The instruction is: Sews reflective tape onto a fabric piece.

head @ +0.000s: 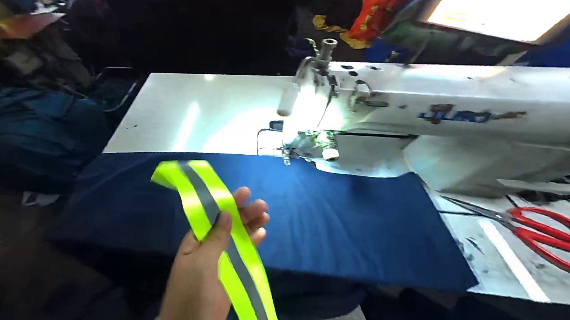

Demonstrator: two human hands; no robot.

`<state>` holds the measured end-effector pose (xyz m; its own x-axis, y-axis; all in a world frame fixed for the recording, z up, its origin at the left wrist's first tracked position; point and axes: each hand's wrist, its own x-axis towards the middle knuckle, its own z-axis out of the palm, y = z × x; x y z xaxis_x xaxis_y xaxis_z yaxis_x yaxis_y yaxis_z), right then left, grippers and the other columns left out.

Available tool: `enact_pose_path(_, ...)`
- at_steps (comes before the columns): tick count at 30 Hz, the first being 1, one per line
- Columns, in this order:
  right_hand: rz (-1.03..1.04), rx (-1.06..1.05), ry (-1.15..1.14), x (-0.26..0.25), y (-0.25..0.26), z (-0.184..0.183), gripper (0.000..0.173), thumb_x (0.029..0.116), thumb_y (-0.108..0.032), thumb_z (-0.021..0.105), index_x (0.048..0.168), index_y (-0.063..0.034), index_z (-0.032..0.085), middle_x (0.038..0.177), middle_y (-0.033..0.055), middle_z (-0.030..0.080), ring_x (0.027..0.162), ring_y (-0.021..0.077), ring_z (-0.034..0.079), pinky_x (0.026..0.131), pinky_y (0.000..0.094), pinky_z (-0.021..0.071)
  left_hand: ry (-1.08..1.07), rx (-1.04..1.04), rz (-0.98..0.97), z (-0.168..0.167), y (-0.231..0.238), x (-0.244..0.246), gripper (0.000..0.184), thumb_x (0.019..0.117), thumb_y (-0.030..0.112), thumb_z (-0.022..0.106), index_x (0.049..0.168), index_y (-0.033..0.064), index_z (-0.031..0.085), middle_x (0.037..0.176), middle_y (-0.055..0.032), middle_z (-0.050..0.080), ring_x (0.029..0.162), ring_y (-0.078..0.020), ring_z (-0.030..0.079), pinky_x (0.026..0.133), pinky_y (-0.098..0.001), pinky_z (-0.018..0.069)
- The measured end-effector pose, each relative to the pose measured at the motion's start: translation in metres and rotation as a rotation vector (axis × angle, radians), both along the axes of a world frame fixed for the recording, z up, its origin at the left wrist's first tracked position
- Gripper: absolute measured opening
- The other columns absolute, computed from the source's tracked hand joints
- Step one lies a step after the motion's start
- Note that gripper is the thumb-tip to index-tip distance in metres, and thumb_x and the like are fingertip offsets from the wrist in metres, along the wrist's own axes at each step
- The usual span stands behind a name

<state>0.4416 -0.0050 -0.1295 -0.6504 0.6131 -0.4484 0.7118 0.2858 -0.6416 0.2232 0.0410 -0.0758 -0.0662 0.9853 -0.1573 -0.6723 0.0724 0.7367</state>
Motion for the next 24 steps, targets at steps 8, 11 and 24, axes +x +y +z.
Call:
enact_pose_path(8, -0.822, 0.796, -0.115, 0.102, 0.070, 0.019, 0.049, 0.1035, -0.036, 0.054, 0.126, 0.0060, 0.065, 0.115, 0.0317, 0.066, 0.102, 0.0510, 0.066, 0.084, 0.0698, 0.0519, 0.741, 0.229, 0.145, -0.045, 0.021, -0.005, 0.019, 0.1040, 0.008, 0.050, 0.107, 0.0038, 0.069, 0.096, 0.0038, 0.075, 0.088, -0.0008, 0.072, 0.081, -0.0195, 0.0604)
enact_pose_path(11, -1.018, 0.566, -0.368, 0.151, 0.093, -0.003, 0.067, 0.0929, -0.048, 0.071, 0.122, 0.0123, 0.062, 0.120, 0.0425, 0.058, 0.114, 0.0638, 0.055, 0.089, 0.0805, 0.0407, 1.041, 0.224, 0.173, -0.092, 0.044, -0.017, 0.023, 0.1028, 0.014, 0.052, 0.103, 0.0023, 0.072, 0.097, 0.0014, 0.076, 0.092, 0.0031, 0.070, 0.082, -0.0152, 0.0567)
enact_pose_path(24, -1.351, 0.346, 0.376, 0.188, 0.113, -0.007, 0.030, 0.0791, 0.009, 0.066, 0.100, -0.0058, 0.050, 0.088, 0.0032, 0.058, 0.076, 0.0086, 0.061, 0.067, 0.0286, 0.0554, 1.527, 0.289, 0.102, -0.115, 0.044, -0.015, 0.035, 0.1019, 0.035, 0.051, 0.103, 0.0171, 0.081, 0.084, 0.0023, 0.074, 0.090, -0.0108, 0.070, 0.090, -0.0355, 0.0531)
